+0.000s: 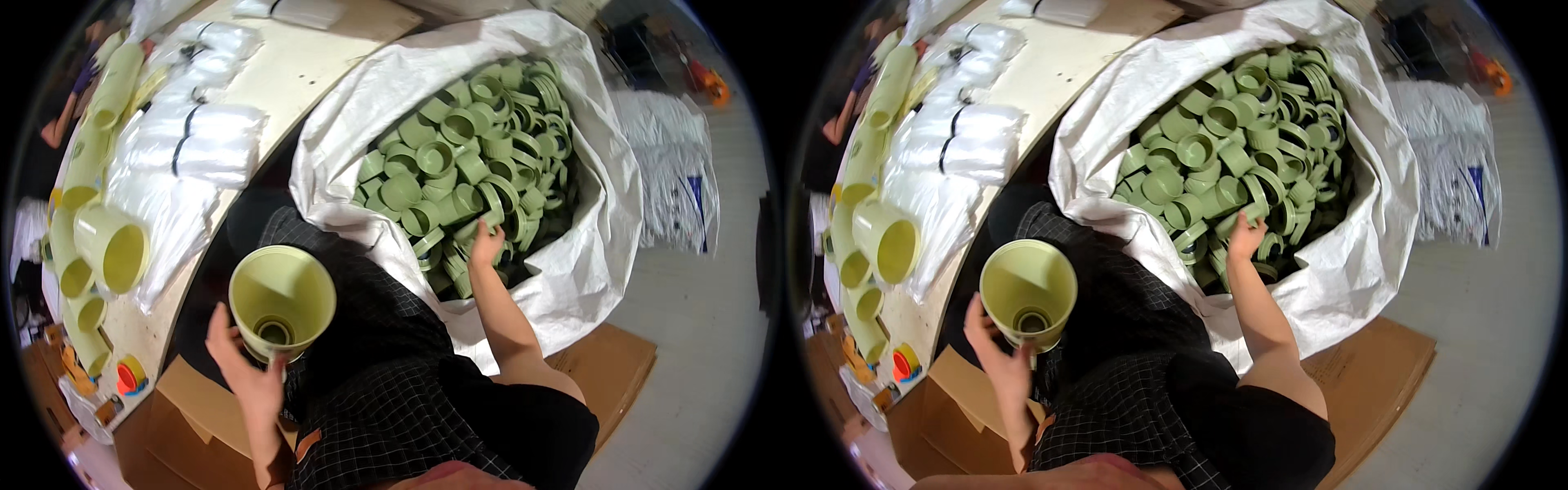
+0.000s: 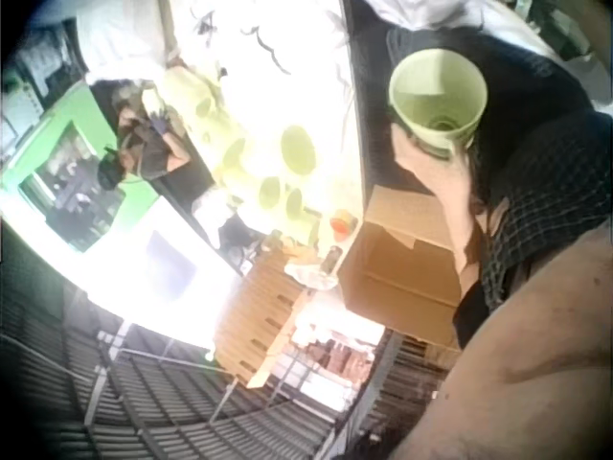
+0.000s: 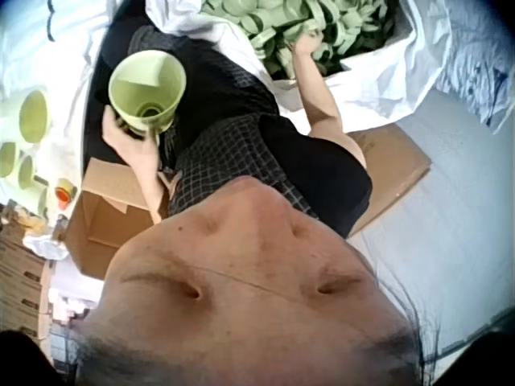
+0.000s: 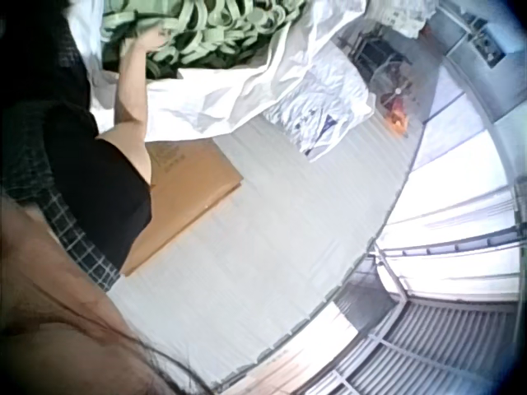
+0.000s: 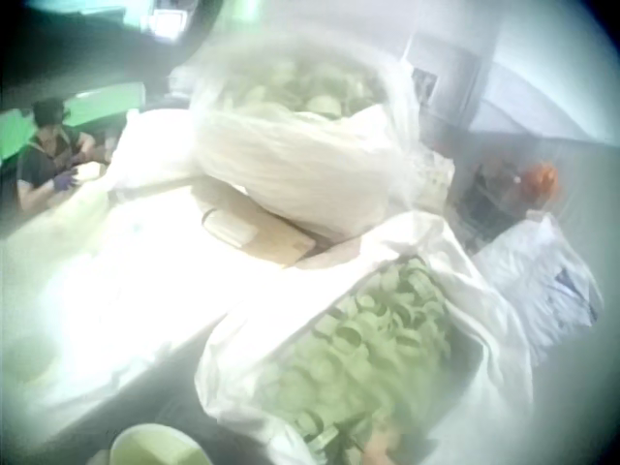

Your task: The person places green caps on yellow pitchers and slides them into plastic bags. The person then transfers the bagged pitchers into a cardboard box.

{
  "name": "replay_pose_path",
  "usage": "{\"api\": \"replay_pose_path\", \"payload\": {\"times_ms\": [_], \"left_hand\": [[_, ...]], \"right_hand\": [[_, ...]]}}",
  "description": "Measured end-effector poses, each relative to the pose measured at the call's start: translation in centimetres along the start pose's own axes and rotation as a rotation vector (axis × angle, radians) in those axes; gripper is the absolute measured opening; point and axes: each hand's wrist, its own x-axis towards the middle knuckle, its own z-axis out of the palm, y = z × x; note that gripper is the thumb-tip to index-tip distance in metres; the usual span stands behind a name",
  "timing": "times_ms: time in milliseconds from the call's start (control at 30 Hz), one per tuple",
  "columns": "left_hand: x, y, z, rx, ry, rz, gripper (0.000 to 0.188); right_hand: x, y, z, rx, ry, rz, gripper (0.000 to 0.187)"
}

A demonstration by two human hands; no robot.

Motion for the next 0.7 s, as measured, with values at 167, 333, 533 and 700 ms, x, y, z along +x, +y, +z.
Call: {"api": "replay_pose_path", "payload": {"times_ms": [167,333,533,700], "left_hand": [[-3.6,-2.6,1.1,0.012,0.092,-0.082,0.07],[-4.0,-6.0,3.0,-0.12,0.13,0.286,0.095],[-3.3,-6.0,-1.5,-0.437,0.063,0.074,0.051],[-3.1,-7.2,-1.0,-0.589,-0.006,0.005,0.048]], "right_hand": [[-1.9,-7.7,0.7,0.039,-0.361,-0.28,0.046],[-15.7,-24.3,9.2,0.227,-0.899,-0.596,0.044],[-30.2,-30.2,10.5,0.214,-1.61,-1.581,0.058],[-27.7,-27.6,8.4,0.154,-1.84,-1.523,0.057]]}}
